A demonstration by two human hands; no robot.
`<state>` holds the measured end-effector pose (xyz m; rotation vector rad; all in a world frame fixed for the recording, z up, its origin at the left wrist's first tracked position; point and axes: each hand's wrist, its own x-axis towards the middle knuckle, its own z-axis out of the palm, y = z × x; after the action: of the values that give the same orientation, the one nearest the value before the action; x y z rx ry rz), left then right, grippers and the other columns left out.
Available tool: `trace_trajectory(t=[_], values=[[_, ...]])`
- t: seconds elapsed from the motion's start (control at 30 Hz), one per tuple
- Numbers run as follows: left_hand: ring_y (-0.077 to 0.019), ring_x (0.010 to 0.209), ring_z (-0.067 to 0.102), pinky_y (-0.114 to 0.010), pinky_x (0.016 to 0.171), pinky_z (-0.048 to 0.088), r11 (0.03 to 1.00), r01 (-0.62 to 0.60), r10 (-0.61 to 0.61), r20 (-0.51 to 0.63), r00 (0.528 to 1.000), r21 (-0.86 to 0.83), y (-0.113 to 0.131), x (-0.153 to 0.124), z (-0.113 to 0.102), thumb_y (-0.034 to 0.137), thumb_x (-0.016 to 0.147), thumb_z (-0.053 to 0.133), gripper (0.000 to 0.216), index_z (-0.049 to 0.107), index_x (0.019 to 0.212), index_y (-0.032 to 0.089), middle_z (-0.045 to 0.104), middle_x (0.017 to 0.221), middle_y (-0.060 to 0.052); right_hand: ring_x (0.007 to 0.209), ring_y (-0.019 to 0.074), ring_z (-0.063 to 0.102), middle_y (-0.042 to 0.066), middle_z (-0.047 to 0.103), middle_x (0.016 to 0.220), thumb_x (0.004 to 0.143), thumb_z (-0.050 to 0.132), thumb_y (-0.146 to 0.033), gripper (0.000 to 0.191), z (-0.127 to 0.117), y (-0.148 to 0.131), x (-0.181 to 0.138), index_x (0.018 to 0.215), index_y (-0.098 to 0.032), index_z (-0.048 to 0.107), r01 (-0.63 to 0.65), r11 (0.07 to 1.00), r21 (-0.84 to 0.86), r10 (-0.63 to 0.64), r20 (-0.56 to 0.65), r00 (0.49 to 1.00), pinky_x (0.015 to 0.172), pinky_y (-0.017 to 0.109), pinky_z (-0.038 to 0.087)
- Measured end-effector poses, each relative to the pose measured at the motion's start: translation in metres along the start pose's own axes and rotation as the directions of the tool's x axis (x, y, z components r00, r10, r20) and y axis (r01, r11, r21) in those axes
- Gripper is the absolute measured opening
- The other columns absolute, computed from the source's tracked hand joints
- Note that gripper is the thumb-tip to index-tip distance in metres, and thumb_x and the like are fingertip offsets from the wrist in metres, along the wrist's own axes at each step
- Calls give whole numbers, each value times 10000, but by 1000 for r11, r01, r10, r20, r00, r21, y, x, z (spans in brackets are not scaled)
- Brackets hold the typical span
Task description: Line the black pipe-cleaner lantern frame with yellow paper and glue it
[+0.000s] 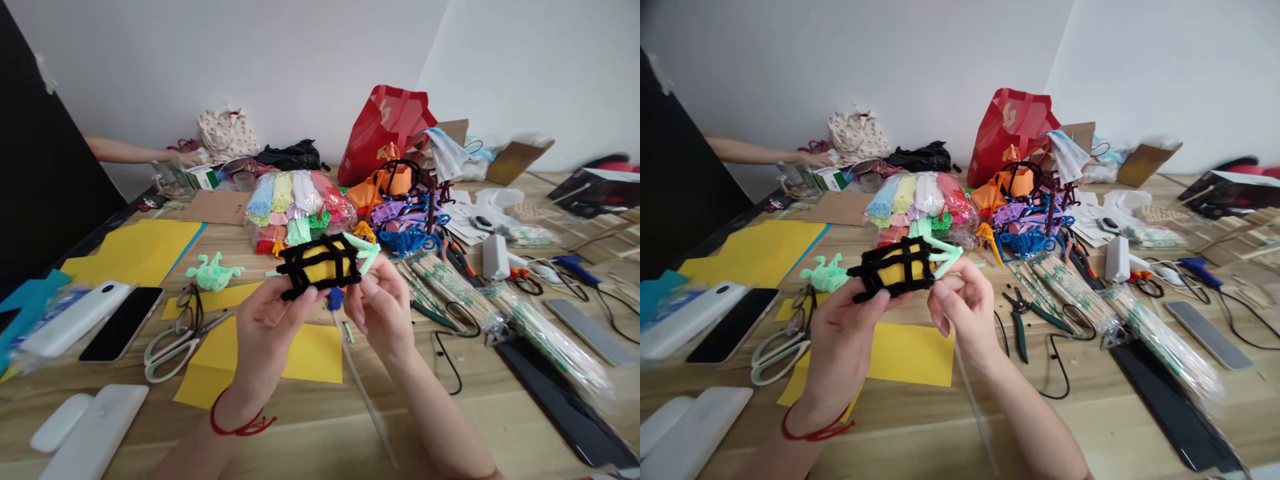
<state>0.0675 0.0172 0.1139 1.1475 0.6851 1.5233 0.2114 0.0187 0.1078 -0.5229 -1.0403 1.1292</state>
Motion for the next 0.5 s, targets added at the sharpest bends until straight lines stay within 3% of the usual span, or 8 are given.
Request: trace_trajectory(t=[0.13,0.27,0.37,0.5], values=[[-190,816,786,-286,819,655,999,38,-38,-7,999,-2,1,1,-2,294,849,784,95,756,889,212,807,890,-19,271,25,348,-132,506,424,868,765,-265,147,2,-2,0,877,-220,625,17,998,-57,-20,-60,998,304,131,259],[-214,708,778,-316,710,667,995,96,-96,-8,995,39,3,1,-3,344,832,793,166,731,867,194,796,807,-31,243,28,325,-137,487,392,862,772,-305,159,8,-3,-2,880,-217,641,-36,996,-87,25,-126,992,284,140,225],[-229,707,777,-344,711,667,992,100,-99,-17,995,74,4,1,-3,373,824,794,201,709,838,191,790,785,-35,233,35,340,-130,500,389,866,763,-332,161,11,-5,-4,924,-217,666,-67,995,-77,54,-156,986,277,146,214],[-210,714,776,-318,749,656,993,47,-45,-19,999,110,8,2,-1,340,824,794,180,702,833,186,793,818,-39,210,32,250,-144,439,334,841,770,-369,220,14,-10,-3,953,-206,673,-190,982,1,188,-154,970,273,150,186]])
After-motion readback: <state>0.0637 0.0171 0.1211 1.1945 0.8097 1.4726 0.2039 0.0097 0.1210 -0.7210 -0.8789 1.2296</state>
